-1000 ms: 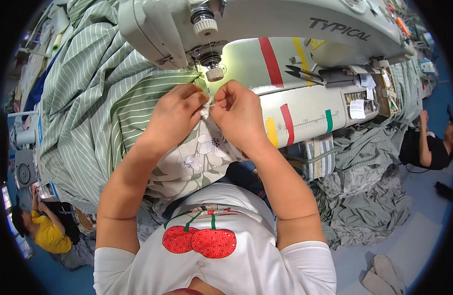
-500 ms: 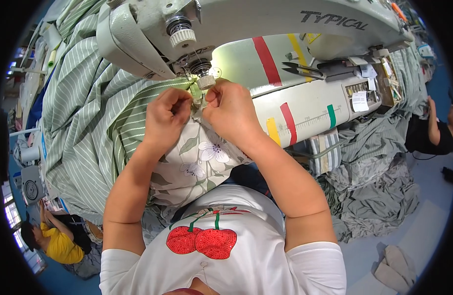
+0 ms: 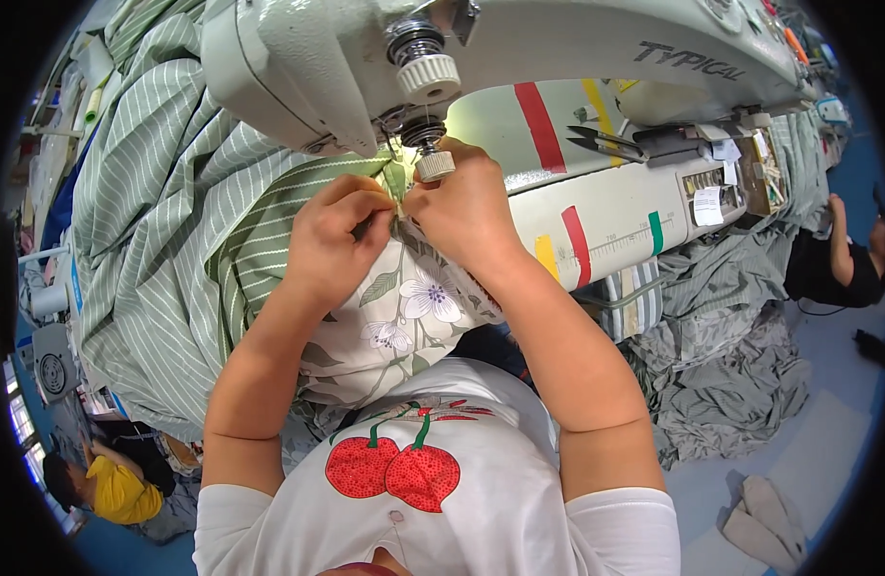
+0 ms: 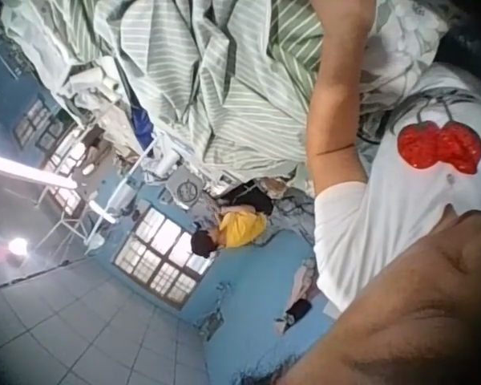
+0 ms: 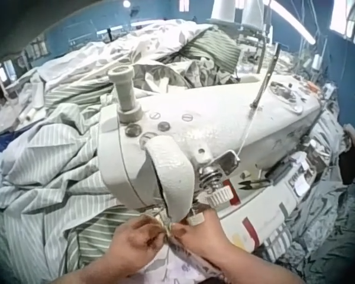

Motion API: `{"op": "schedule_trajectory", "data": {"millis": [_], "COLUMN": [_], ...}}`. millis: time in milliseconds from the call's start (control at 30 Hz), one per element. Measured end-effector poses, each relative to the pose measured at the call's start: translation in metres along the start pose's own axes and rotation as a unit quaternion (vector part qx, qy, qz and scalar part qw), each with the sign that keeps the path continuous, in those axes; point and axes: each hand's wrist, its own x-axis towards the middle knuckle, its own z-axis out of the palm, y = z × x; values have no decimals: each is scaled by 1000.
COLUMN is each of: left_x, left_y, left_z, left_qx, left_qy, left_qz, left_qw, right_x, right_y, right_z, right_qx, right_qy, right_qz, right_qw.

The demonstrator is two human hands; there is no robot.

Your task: Sewing pieces of fabric together using an industrial sewing machine in a factory environment.

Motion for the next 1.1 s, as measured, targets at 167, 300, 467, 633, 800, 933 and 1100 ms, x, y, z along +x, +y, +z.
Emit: {"op": "schedule_trajectory", "data": {"millis": [167, 300, 467, 633, 800, 933, 1100], "left_x": [-1, -1, 1, 4, 8, 10, 8], "left_y": [5, 11, 13, 12, 16, 20, 20], "left_z": [-11, -14, -4, -2, -6, -5, -3], "left_qx": [-22, 16, 40, 65, -104, -264, -309], "left_qy": [-26, -59, -61, -63, -86, -69, -59], "left_qz": [-132, -172, -122, -119, -254, -377, -401], "left_qw": [991, 983, 990, 989, 958, 885, 860], "right_x": [2, 2, 4, 4, 2, -2, -4], "right_y": [2, 2, 2, 3, -3, -10, -14], "right_z": [0, 0, -3, -3, -2, -6, -6], "right_qx": [-14, 16, 29, 30, 30, 55, 75], "right_qy": [-4, -20, -37, -45, -36, -33, -31], "right_qz": [0, 20, 37, 29, 28, 37, 61], "right_qw": [1000, 999, 998, 998, 999, 997, 995]}}
